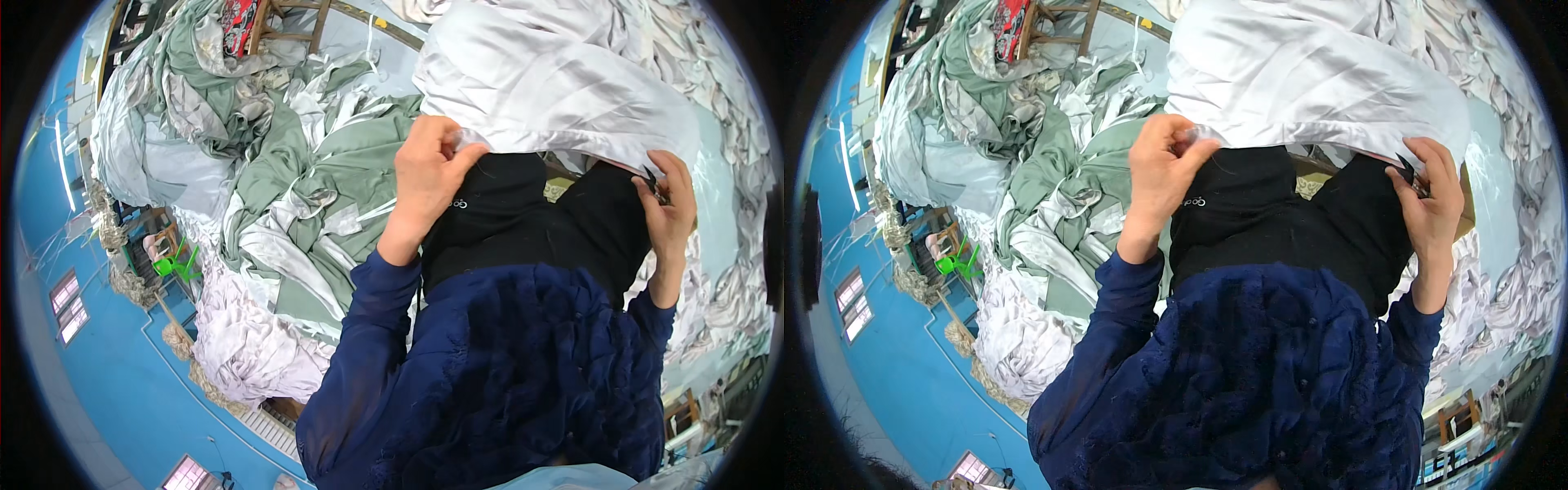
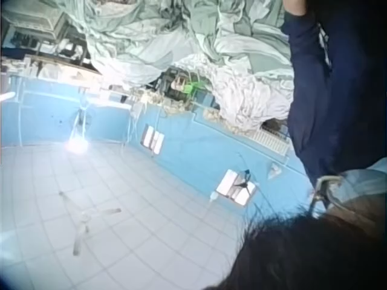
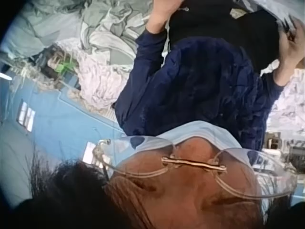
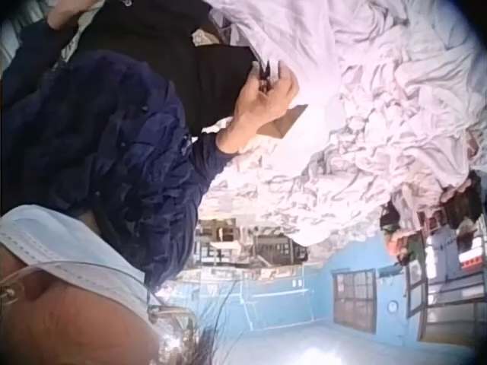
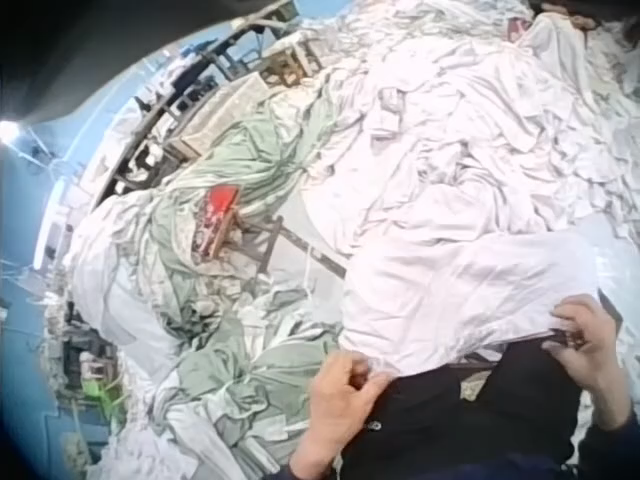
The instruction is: Trimming loose threads from fabric pieces using a pair of snips.
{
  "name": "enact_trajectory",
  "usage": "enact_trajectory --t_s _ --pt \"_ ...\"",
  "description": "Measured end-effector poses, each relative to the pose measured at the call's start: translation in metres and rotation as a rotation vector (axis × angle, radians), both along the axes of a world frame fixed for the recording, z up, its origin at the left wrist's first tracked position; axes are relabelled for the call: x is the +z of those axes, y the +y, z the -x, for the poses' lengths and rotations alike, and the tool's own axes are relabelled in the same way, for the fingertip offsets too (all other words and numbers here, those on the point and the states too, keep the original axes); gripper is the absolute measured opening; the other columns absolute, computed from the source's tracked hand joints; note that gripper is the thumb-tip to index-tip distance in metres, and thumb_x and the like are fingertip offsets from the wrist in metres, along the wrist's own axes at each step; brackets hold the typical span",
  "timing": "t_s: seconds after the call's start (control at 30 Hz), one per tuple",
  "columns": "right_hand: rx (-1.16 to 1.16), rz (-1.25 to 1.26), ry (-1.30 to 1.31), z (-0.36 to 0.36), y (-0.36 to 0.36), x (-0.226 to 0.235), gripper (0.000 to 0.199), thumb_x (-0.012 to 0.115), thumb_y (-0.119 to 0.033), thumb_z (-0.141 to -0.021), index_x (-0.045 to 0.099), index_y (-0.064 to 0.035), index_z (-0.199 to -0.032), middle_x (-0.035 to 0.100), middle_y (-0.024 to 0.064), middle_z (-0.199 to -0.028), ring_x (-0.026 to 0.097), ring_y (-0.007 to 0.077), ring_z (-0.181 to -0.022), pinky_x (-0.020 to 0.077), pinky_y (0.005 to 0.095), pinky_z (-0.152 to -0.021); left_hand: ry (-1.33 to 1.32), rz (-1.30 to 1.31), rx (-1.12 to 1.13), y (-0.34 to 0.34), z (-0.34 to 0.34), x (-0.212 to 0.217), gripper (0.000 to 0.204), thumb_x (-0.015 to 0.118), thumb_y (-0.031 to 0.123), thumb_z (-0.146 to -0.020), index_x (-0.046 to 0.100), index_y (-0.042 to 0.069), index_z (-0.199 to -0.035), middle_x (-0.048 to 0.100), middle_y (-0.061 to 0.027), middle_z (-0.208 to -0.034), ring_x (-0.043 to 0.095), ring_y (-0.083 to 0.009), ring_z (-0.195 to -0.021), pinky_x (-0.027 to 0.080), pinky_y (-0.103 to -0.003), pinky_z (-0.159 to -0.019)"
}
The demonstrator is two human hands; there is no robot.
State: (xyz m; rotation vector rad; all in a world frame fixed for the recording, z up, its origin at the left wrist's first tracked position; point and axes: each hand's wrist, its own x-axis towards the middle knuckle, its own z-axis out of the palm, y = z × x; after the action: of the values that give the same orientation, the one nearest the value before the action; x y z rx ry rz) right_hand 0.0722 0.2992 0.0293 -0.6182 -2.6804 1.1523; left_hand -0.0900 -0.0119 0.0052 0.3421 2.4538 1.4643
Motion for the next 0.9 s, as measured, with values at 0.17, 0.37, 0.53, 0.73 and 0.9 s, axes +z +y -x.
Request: enact_trajectory --t_s 0.17,0.37,0.53,0.73,0.9 --pt "0.098 0.011 0.151 0.016 -0.017 -0.006 0.032 0.074 0.003 -0.078 0.065 -0.0024 -0.108 0.065 0.0060 -0.101 0.060 0.0140 -0.080 0.0449 0.0235 -0.068 0.339 0.252 -0.112 0.026 -0.001 -0.002 0.028 0.083 0.012 -0.069 0.060 0.005 -0.083 0.055 -0.0078 -0.080 0.057 -0.0254 -0.066 0.046 -0.036 -0.057" --pt "0.242 0.086 0.102 0.040 -0.046 -0.006 0.030 0.074 0.002 -0.078 0.065 -0.0028 -0.107 0.063 0.0097 -0.092 0.061 0.0206 -0.077 0.0484 0.0284 -0.067 0.110 0.047 -0.019 0.012 0.001 -0.009 0.014 0.075 0.005 -0.079 0.061 0.002 -0.081 0.058 -0.0051 -0.072 0.057 -0.0158 -0.061 0.045 -0.030 -0.056" --pt "0.377 0.081 0.114 0.066 -0.076 -0.003 0.037 0.076 -0.011 -0.080 0.062 -0.0055 -0.114 0.056 0.0098 -0.085 0.059 0.0233 -0.069 0.0479 0.0327 -0.060 -0.302 -0.233 0.042 -0.002 -0.008 0.005 0.012 0.068 0.002 -0.087 0.058 0.002 -0.080 0.059 0.0008 -0.074 0.053 -0.0040 -0.064 0.043 -0.021 -0.058" --pt "0.382 -0.022 0.117 0.084 -0.103 -0.018 0.029 0.073 -0.012 -0.083 0.063 -0.0044 -0.109 0.059 0.0095 -0.088 0.061 0.0252 -0.069 0.0482 0.0334 -0.060 0.094 -0.072 -0.009 0.002 -0.016 -0.007 0.014 0.071 0.001 -0.084 0.057 0.002 -0.083 0.054 -0.0038 -0.073 0.054 -0.0111 -0.061 0.043 -0.026 -0.056" --pt "0.322 0.069 0.111 0.087 -0.102 -0.028 0.026 0.072 -0.010 -0.083 0.064 -0.0038 -0.107 0.061 0.0101 -0.087 0.063 0.0254 -0.070 0.0489 0.0332 -0.061 0.227 0.177 -0.035 0.023 -0.004 -0.004 0.017 0.074 0.003 -0.079 0.057 0.003 -0.079 0.054 -0.0088 -0.074 0.055 -0.0215 -0.060 0.045 -0.032 -0.057"
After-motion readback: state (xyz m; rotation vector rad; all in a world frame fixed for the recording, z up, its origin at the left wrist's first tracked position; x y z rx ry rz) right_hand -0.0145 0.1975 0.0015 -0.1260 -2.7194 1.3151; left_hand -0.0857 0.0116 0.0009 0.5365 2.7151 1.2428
